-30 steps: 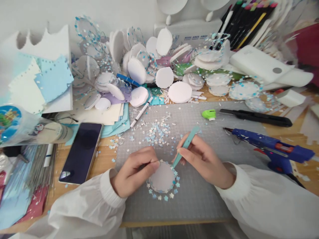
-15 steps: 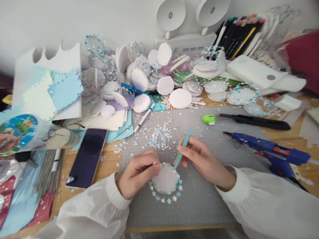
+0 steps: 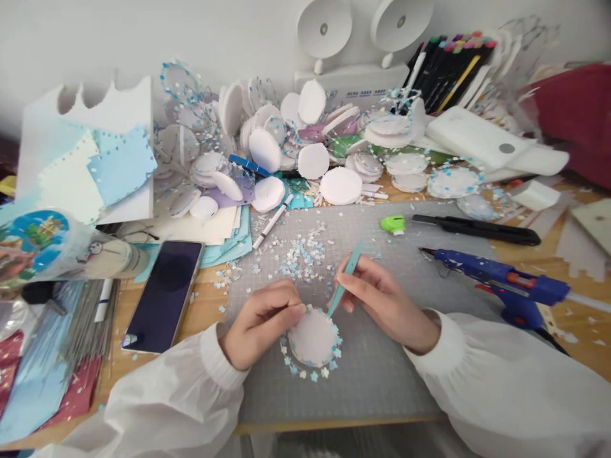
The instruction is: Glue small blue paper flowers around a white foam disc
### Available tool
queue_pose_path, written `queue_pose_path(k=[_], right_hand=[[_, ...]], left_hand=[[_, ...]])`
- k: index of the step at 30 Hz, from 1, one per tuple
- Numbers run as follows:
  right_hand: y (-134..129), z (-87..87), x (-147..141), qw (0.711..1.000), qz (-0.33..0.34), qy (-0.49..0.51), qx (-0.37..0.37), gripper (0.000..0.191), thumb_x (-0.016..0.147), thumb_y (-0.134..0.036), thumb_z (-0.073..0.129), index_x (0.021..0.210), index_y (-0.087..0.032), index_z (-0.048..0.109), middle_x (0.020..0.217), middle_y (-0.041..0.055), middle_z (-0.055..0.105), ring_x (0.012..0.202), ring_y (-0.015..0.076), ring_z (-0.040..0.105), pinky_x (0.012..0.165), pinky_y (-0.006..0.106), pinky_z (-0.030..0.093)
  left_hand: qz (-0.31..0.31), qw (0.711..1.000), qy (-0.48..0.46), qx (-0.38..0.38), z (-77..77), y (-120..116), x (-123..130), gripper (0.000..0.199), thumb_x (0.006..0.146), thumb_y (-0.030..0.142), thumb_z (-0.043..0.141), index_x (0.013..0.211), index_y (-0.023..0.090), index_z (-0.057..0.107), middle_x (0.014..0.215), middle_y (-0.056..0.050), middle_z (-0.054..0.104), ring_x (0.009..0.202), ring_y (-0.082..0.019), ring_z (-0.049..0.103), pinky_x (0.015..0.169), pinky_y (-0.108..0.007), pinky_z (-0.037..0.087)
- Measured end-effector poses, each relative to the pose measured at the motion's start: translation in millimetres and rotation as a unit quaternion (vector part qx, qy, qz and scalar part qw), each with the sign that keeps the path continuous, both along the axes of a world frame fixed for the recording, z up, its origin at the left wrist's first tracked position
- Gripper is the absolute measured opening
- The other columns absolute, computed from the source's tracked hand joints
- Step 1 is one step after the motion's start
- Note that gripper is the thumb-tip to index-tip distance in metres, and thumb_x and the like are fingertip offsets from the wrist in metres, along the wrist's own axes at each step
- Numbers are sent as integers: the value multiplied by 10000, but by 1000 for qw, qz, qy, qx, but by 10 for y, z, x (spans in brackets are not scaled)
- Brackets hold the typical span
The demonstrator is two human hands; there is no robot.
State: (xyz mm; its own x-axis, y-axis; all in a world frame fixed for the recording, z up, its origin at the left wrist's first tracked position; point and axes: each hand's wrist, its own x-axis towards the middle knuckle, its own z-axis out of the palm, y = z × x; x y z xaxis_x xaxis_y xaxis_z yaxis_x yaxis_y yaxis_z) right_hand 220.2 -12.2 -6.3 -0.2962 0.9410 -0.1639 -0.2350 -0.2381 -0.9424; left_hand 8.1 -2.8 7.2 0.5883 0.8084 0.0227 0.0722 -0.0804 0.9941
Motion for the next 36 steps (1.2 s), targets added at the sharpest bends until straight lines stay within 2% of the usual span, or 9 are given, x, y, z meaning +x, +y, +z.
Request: queue_pose_path(k=[5,11,14,17,21,25,30,33,36], right_hand=[[1,-6,1,1000,-19,12,13,227,878,-399,604,828,-191,527,652,-41,539,544,81,516,529,229,393],[9,20,63,994,-99,15,51,184,887,-403,592,899,-227,538,721,-20,573,593,104,524,538,249,440],[6,69,97,985,-132,20,105,114,900,-358,584,940,-254,557,844,-2,606,636,105,539,569,264,457],[-11,132,118,971,-165,-17,171,60,914,-288,567,963,-261,590,961,21,607,674,107,538,601,282,460],[-40,180,121,942,-215,-102,238,93,883,-226,605,966,-267,594,953,37,619,776,148,587,655,307,497],[-43,139,114,934,-219,-138,246,144,833,-198,666,905,-274,567,904,38,643,886,197,637,793,378,540],[-13,70,113,923,-224,-168,265,149,805,-158,690,839,-248,576,839,29,659,864,197,663,780,370,550],[-8,89,111,922,-213,-167,275,156,796,-136,693,817,-236,576,845,27,675,850,189,678,781,360,547],[-25,137,103,933,-172,-139,283,163,791,-117,694,831,-229,582,881,34,694,861,188,690,781,355,549]], left_hand=[[9,1000,15,5,18,8,13,364,930,303,497,599,153,509,627,-17,473,631,-134,442,596,-272,349],[5,1000,17,22,32,19,4,376,922,332,507,590,155,506,615,-24,481,614,-136,454,572,-268,358],[-23,999,16,45,26,14,-1,352,918,283,508,591,153,495,618,-25,486,601,-128,455,560,-258,361],[-39,996,22,80,17,-1,3,297,904,220,511,615,155,486,628,-23,480,591,-123,440,547,-252,355],[-40,991,26,124,9,-25,15,211,881,177,524,671,151,525,659,-35,502,616,-129,458,561,-251,371],[-12,987,46,153,7,-44,19,141,839,181,584,703,149,566,688,-33,501,638,-131,463,571,-249,375],[36,988,49,143,15,-46,7,98,835,217,594,765,149,595,721,-35,504,655,-137,453,588,-254,375],[69,991,30,113,18,-21,1,178,892,284,535,791,151,599,729,-38,517,683,-149,468,612,-261,380],[103,993,17,52,10,13,-3,242,909,342,530,786,148,609,721,-26,511,658,-135,467,600,-249,375]])
